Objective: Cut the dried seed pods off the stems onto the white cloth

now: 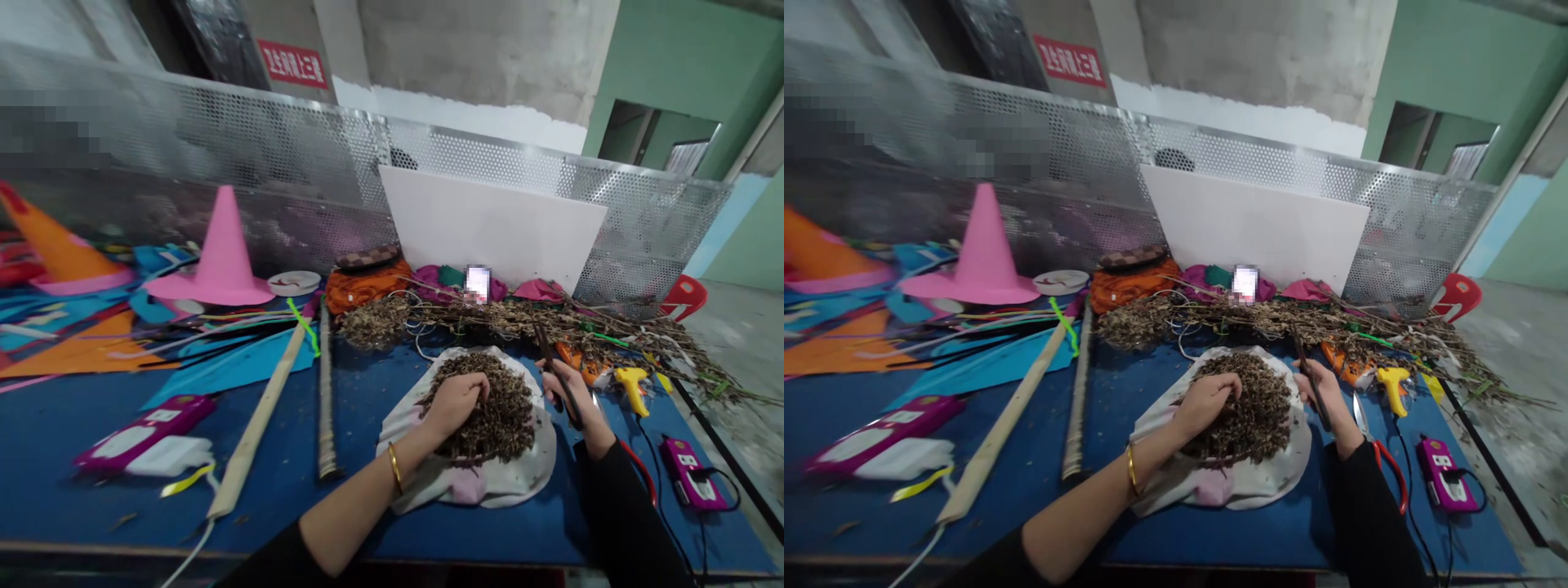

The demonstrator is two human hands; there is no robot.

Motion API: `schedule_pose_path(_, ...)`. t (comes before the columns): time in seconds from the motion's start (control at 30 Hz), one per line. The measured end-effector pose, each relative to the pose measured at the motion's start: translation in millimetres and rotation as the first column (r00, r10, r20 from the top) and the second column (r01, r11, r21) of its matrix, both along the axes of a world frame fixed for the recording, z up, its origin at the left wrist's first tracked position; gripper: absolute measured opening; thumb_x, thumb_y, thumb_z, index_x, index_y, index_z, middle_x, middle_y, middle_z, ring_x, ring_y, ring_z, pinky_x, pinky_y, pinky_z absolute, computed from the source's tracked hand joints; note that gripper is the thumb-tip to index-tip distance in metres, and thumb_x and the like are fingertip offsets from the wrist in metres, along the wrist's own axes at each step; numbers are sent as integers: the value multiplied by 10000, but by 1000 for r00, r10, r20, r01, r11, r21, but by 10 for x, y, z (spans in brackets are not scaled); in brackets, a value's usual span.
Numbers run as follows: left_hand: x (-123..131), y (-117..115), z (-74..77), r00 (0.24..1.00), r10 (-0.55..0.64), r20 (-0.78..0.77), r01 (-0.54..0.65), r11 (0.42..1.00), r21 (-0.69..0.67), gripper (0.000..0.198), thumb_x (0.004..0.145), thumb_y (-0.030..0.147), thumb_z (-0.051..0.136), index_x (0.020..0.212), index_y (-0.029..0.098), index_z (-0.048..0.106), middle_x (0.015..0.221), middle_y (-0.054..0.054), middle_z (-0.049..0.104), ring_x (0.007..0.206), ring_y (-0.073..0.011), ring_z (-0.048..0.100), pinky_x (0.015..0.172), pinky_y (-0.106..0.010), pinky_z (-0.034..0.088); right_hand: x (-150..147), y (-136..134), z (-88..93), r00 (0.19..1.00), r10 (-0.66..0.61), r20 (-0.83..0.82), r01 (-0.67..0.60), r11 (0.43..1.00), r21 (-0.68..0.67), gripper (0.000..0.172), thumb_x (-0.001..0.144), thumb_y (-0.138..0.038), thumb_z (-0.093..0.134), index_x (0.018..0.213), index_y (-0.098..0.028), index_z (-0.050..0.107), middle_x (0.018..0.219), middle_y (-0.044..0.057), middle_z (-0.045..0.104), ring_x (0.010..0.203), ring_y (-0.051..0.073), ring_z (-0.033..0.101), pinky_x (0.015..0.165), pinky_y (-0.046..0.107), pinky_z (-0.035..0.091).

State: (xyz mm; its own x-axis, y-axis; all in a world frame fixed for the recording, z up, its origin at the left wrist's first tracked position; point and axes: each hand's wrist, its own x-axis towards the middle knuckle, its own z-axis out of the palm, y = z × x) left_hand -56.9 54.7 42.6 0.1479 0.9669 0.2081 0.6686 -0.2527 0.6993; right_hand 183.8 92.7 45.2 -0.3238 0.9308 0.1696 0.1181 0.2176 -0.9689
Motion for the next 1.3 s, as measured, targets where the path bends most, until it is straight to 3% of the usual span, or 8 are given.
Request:
schedule_pose_path(0.1,-83,-66,-35,988,48,-148,-41,998,49,336,742,85,355,776,218,662,801,2,661,797,-145,582,780,-255,425,24,67,-67,877,-138,460,69,984,165,392,698,-487,634,980,-216,609,719,-10,596,659,156,547,611,254,398)
schedule_pose_path(0.2,-135,-134,-58,957,53,-287,-17,992,127,378,766,71,367,923,220,676,923,-32,662,907,-170,570,847,-291,422,-3,66,-152,570,-299,765,111,951,289,422,715,-508,602,1034,-232,587,880,38,652,790,203,602,656,264,394)
schedule_pose_path(0.33,-169,-221,-74,930,-12,-367,75,985,156,408,723,28,407,957,195,697,1134,-76,636,1088,-212,525,970,-359,393,-58,30,-275,298,-382,875,98,924,370,446,783,-469,524,1112,-169,535,959,112,640,838,232,623,674,276,398)
schedule_pose_path(0.47,-176,-290,-94,909,-46,-413,129,976,176,435,712,8,421,1008,181,688,1300,-83,552,1198,-230,472,1047,-392,343,-63,37,-306,229,-355,906,73,935,347,386,800,-429,497,1059,-149,557,983,133,623,877,239,622,712,279,411)
schedule_pose_path(0.77,-150,-384,-153,909,-96,-406,183,966,182,360,776,99,510,1113,163,619,1220,-101,606,1106,-221,553,982,-385,411,-91,32,-94,212,-252,944,65,968,244,554,587,-429,718,1065,-172,609,1033,154,645,960,284,615,792,323,439)
schedule_pose_path(0.93,118,-647,37,975,-9,-222,99,912,397,204,859,230,479,805,185,671,1037,-77,665,1002,-208,570,941,-378,401,-137,117,111,264,-253,931,167,962,215,449,473,-320,800,877,-172,673,950,159,682,954,310,621,816,357,439)
schedule_pose_path(1.13,833,-1186,75,891,-451,-51,454,886,94,107,742,248,615,800,228,703,849,-17,697,868,-189,591,826,-315,426,8,540,631,494,-412,766,343,901,264,335,663,-447,693,820,-153,669,955,127,679,958,251,606,794,300,437)
schedule_pose_path(1.3,1199,-1473,77,809,-579,96,587,804,-93,242,701,233,599,923,184,684,903,-41,702,843,-197,596,762,-277,447,88,833,907,728,-489,480,446,870,210,390,878,-461,494,984,-109,624,921,81,655,825,156,615,731,267,473)
